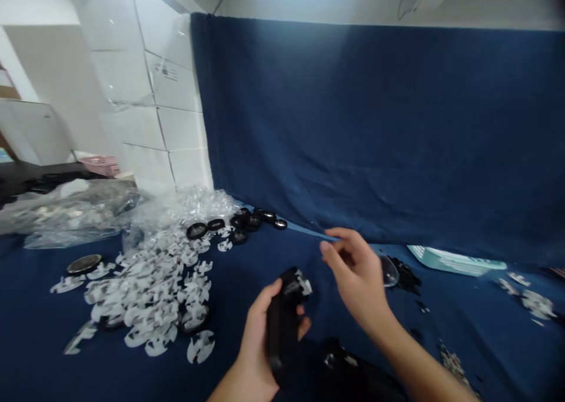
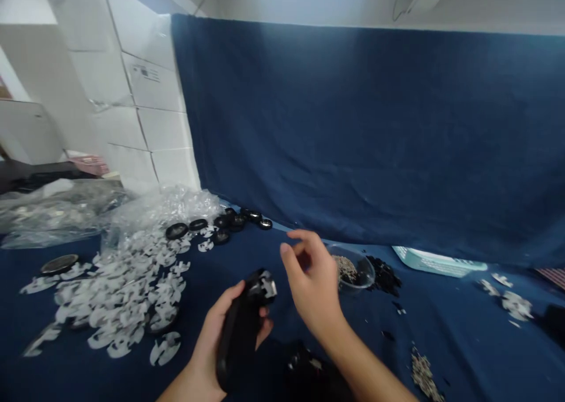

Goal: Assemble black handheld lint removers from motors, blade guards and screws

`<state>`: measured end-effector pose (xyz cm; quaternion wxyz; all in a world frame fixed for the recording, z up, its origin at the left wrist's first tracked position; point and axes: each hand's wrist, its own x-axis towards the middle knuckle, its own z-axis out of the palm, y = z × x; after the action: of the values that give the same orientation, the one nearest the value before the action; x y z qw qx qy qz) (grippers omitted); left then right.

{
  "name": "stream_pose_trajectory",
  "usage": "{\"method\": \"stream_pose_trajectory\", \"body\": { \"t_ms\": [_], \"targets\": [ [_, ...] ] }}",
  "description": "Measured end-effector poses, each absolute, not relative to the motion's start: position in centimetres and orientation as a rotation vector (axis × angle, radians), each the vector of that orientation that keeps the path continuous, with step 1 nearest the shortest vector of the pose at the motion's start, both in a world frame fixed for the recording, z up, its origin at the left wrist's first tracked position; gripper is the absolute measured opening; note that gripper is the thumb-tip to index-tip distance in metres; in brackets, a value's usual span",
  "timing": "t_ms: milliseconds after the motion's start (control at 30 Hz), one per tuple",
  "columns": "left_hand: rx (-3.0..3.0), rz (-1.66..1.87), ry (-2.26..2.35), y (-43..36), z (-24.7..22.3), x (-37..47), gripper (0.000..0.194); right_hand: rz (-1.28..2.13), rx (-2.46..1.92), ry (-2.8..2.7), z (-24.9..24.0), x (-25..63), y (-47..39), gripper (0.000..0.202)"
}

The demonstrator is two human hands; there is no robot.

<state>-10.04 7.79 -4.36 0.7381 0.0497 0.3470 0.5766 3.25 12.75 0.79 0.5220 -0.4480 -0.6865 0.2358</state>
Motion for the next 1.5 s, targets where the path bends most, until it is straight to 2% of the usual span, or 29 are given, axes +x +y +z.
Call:
{"method": "stream_pose_trajectory", "body": {
  "t_ms": [100, 233, 367, 500, 667, 800, 967, 1100, 1233, 1333, 1500],
  "targets": [
    [0.049, 1.385, 0.73, 9.0, -5.9, -14.2, 0.018, 0.612, -1.003, -2.018, 0.6, -2.4, 19.6, 0.021],
    [0.043, 1.526, 0.636, 10.0, -6.4, -18.0, 0.017, 0.617, -0.971, -2.419, -1.7, -10.9, 26.7, 0.028],
    [0.046, 1.652, 0.549, 10.0, -6.1, -19.8, 0.019, 0.64, -0.966, -2.589, -4.1, -16.5, 29.2, 0.031],
    [0.067, 1.651, 0.503, 9.7, -5.9, -19.8, 0.023, 0.704, -0.907, -2.527, -4.6, -17.4, 29.4, 0.031],
    [0.118, 1.569, 0.501, 9.3, -6.0, -18.4, 0.023, 0.842, -0.79, -2.176, -1.7, -11.3, 26.9, 0.033],
    [0.232, 1.459, 0.49, 8.6, -6.1, -16.5, 0.03, 0.949, -0.663, -1.953, 0.7, -2.8, 20.0, 0.028],
    [0.362, 1.241, 0.493, 7.2, -5.6, -12.9, 0.045, 1.045, -0.616, -1.883, 0.1, 4.5, 11.2, 0.049],
    [0.412, 1.077, 0.476, 5.7, -5.0, -10.0, 0.053, 0.867, -0.747, -2.014, -0.1, 7.6, 7.9, 0.059],
    [0.451, 0.951, 0.477, 4.3, -4.8, -7.7, 0.056, 0.477, -0.896, -2.257, 1.9, 10.7, 5.7, 0.066],
    [0.478, 0.896, 0.49, 3.4, -4.7, -6.3, 0.059, 0.284, -0.921, -2.465, 3.9, 12.8, 4.1, 0.063],
    [0.528, 0.82, 0.493, 2.2, -4.4, -4.6, 0.062, 0.236, -0.889, -2.593, 5.8, 15.0, 1.8, 0.056]
  ]
}}
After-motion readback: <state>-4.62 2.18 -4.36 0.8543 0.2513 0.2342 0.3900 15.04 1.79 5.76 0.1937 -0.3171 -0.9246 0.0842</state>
